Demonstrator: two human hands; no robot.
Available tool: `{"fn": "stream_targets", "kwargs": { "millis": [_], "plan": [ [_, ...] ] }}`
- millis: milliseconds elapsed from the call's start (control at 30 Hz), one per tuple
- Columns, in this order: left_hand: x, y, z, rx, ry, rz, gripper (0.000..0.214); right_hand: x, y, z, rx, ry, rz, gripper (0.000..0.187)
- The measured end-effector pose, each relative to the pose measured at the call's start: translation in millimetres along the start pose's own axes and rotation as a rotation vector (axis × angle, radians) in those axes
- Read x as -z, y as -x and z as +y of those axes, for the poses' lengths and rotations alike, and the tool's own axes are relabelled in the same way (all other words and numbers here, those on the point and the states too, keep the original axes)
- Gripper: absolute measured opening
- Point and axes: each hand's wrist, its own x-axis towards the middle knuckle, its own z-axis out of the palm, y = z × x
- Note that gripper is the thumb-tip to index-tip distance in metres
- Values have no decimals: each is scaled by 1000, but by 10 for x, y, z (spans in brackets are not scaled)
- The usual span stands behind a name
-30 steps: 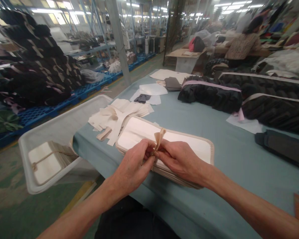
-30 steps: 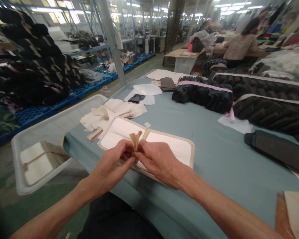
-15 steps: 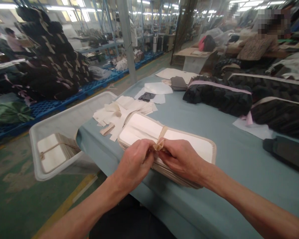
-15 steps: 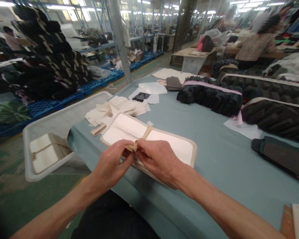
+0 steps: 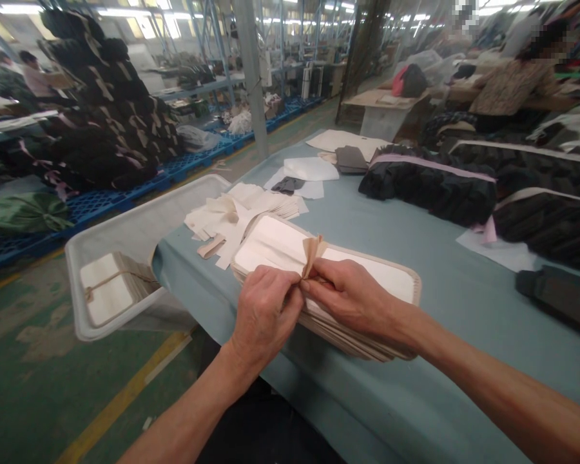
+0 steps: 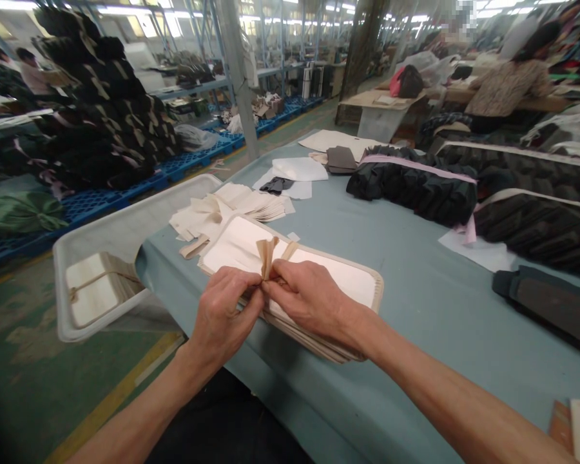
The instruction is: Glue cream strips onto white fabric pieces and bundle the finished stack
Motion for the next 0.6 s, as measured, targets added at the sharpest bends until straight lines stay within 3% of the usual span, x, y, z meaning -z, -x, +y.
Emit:
{"fn": "stream_targets", "kwargs": {
  "millis": [100, 333, 600],
  "plan": [
    [-29, 18, 3, -7, -27, 34, 11, 83, -80, 19, -36, -48, -88, 29],
    [-37, 11, -33, -105, -132, 127, 11, 280, -365, 98, 65, -234, -494, 30],
    [11, -87, -91, -284, -229, 110, 13, 339, -482, 169, 124, -299, -626, 30]
  ]
}}
